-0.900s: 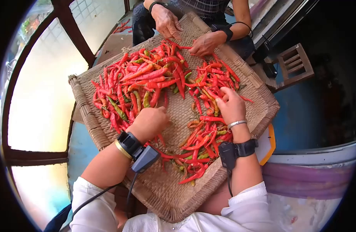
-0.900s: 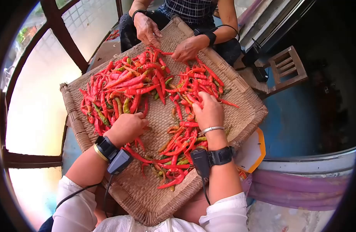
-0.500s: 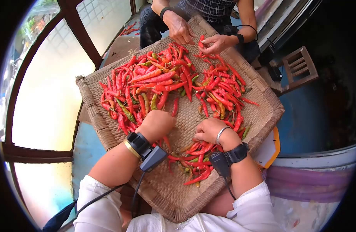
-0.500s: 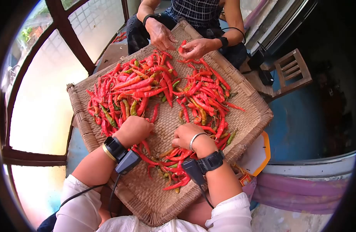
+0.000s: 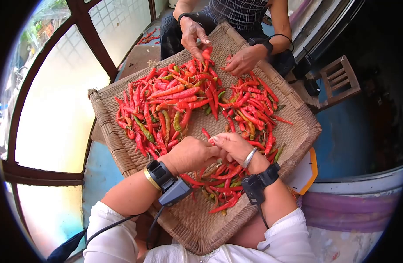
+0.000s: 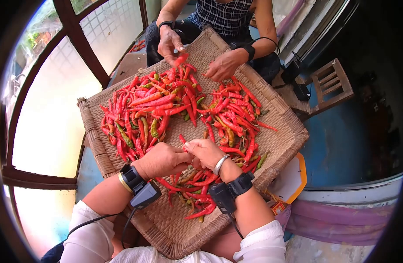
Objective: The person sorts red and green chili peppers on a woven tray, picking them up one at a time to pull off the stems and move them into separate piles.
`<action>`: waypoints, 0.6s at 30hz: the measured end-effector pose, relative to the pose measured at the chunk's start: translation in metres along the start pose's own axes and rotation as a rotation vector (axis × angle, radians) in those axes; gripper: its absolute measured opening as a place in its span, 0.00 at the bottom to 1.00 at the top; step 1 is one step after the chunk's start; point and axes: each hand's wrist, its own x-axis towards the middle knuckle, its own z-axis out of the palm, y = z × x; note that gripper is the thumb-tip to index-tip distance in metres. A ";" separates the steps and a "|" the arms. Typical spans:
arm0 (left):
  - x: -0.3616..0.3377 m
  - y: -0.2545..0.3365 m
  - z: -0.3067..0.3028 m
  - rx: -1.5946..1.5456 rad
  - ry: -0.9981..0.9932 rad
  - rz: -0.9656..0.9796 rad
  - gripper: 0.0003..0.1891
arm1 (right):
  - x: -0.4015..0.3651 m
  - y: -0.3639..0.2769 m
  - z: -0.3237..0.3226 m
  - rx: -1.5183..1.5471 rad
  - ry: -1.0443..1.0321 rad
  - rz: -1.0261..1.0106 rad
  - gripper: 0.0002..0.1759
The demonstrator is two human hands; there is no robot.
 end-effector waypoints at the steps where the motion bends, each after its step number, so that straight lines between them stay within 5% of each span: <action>1: 0.001 -0.001 -0.001 0.001 0.000 -0.002 0.08 | 0.000 -0.001 -0.002 0.000 -0.002 0.000 0.17; 7: 0.000 0.001 0.001 -0.341 0.252 -0.010 0.06 | -0.006 -0.010 -0.011 -0.009 0.143 -0.060 0.10; 10: 0.001 0.007 -0.013 -1.146 0.318 -0.475 0.07 | -0.014 -0.017 -0.029 0.192 0.285 -0.112 0.06; 15: 0.001 -0.002 -0.014 -1.184 0.329 -0.716 0.11 | -0.022 -0.021 -0.055 0.634 0.757 -0.510 0.16; 18: 0.002 -0.003 -0.010 -1.193 0.297 -0.775 0.11 | -0.021 -0.014 -0.046 0.676 0.799 -0.431 0.20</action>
